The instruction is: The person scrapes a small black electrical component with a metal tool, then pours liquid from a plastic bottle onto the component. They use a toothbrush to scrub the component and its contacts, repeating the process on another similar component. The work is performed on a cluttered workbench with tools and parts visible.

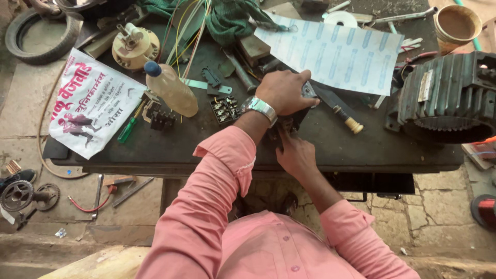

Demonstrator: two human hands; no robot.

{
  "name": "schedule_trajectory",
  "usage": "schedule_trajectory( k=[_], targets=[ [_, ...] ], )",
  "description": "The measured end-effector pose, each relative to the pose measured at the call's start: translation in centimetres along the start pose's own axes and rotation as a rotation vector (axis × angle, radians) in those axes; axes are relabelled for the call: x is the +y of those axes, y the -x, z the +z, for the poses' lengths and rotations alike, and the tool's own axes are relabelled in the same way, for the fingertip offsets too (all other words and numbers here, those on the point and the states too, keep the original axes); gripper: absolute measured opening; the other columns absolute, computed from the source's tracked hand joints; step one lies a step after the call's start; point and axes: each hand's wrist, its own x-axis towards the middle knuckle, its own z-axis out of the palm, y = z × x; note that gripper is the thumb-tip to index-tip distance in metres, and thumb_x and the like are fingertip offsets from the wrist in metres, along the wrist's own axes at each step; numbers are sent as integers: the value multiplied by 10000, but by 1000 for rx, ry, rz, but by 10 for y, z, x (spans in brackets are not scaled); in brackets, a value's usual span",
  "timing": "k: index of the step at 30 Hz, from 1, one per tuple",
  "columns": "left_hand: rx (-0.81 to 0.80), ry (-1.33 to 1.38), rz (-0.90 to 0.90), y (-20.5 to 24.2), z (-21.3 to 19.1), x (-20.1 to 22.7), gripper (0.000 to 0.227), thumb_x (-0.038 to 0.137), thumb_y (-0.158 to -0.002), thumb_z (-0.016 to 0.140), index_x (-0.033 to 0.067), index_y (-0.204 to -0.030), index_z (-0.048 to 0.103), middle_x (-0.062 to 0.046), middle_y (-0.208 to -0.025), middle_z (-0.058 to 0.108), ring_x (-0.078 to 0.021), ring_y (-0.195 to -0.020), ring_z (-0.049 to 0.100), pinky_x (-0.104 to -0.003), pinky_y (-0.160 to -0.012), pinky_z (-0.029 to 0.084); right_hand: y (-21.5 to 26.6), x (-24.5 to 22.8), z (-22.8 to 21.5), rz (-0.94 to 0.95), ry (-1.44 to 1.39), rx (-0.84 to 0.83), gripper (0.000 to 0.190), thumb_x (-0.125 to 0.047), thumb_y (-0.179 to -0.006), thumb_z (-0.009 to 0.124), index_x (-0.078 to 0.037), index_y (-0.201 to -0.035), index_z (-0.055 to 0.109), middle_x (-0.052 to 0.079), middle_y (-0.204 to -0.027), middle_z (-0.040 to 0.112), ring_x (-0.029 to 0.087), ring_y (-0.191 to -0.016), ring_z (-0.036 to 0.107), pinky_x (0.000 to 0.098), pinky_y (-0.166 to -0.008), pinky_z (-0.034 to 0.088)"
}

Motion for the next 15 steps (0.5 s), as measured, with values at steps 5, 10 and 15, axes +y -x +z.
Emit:
schedule_trajectory(
  k=[5,10,15],
  targets=[
    [-1,8,17,2,7,-2,601,639,-855,663,115,-1145,614,-142,-975,753,-327,-950,723,-470,-783,568,6,-5,-4,0,-13,19,678,-281,-817,726,-190,-1461,535,153,-830,721,386,-740,700,528,-642,548],
    [42,-5,17,0,7,-1,617,636,-824,662,124,-1162,599,-134,-951,752,-332,-927,720,-479,-745,569,3,-12,-12,89,-27,-55,761,-337,-789,756,-222,-1492,488,178,-820,725,401,-754,703,531,-666,551],
    [32,6,27,2,9,-2,610,649,-850,660,110,-1132,613,-145,-943,751,-327,-922,726,-476,-760,570,4,-13,-9,96,-50,-71,833,-331,-749,779,-207,-1508,460,180,-828,733,405,-779,707,537,-665,551]
  ],
)
